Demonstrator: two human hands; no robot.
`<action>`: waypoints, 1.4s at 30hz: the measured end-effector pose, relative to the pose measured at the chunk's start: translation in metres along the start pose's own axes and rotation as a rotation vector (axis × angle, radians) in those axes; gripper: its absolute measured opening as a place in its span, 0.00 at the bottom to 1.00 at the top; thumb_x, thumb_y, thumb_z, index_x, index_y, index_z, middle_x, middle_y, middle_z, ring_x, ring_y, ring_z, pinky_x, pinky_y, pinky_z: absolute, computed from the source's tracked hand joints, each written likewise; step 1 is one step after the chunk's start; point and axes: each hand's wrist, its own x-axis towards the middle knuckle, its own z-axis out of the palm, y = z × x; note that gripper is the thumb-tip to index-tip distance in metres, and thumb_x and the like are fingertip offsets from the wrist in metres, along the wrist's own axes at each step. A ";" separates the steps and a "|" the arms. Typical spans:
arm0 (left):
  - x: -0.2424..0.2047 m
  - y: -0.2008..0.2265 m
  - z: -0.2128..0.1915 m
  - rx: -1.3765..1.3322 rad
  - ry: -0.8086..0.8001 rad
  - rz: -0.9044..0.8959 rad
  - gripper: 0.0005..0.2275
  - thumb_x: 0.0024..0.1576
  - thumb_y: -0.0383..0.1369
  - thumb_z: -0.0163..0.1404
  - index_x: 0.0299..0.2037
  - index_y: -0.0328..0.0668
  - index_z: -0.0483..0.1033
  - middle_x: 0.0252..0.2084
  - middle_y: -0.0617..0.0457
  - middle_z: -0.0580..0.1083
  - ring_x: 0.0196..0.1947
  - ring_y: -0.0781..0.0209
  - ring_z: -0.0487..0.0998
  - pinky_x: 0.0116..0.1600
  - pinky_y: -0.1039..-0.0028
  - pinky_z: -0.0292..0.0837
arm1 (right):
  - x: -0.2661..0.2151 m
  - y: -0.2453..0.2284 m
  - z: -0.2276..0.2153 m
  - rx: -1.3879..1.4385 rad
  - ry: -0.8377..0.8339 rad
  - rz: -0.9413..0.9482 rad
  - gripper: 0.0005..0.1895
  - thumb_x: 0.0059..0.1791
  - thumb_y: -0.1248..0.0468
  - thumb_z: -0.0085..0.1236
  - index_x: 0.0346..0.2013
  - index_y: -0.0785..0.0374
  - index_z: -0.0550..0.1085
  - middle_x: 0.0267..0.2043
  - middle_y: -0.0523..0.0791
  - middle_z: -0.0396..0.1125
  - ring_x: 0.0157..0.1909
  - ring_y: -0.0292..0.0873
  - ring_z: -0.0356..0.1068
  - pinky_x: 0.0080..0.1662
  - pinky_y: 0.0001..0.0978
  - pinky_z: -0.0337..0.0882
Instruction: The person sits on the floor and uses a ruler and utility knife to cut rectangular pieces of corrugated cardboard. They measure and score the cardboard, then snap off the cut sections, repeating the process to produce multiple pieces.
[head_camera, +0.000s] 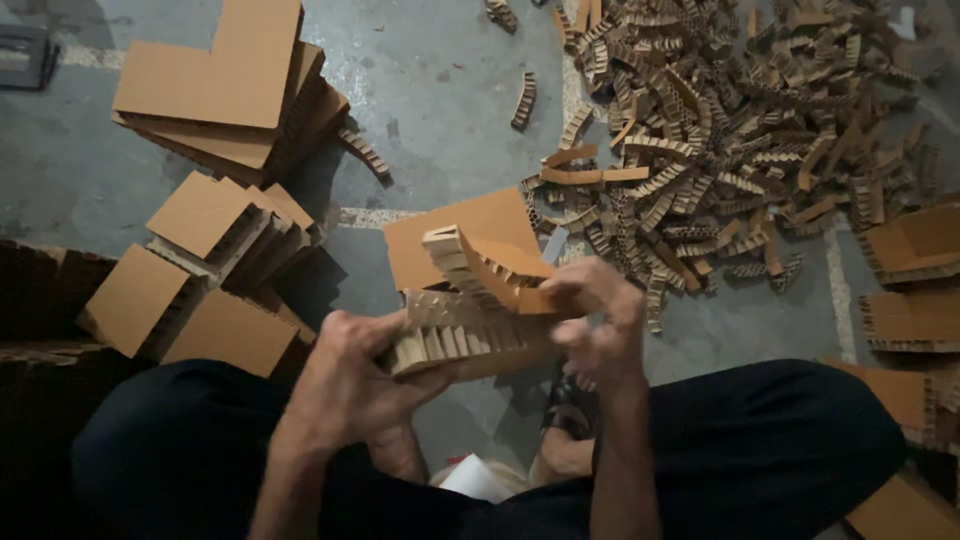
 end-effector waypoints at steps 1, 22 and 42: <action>-0.001 0.000 -0.003 0.008 -0.019 -0.049 0.17 0.44 0.32 0.66 0.45 0.39 0.83 0.30 0.47 0.84 0.26 0.62 0.87 0.34 0.73 0.85 | -0.002 0.003 0.001 -0.097 -0.038 -0.026 0.43 0.48 0.23 0.45 0.39 0.63 0.76 0.40 0.44 0.71 0.42 0.42 0.76 0.42 0.35 0.76; -0.003 0.006 -0.008 -0.086 -0.088 0.021 0.19 0.47 0.31 0.64 0.48 0.35 0.81 0.33 0.45 0.84 0.28 0.64 0.88 0.35 0.73 0.85 | -0.014 0.028 0.042 -0.268 0.218 0.008 0.24 0.59 0.51 0.44 0.31 0.65 0.78 0.19 0.39 0.66 0.17 0.34 0.65 0.21 0.31 0.62; 0.004 -0.019 0.010 -0.111 0.044 -0.011 0.15 0.45 0.30 0.66 0.42 0.35 0.83 0.32 0.48 0.85 0.29 0.64 0.88 0.36 0.75 0.85 | -0.013 0.141 -0.036 1.475 0.780 0.539 0.23 0.60 0.49 0.42 0.24 0.55 0.63 0.17 0.38 0.52 0.17 0.35 0.52 0.19 0.26 0.55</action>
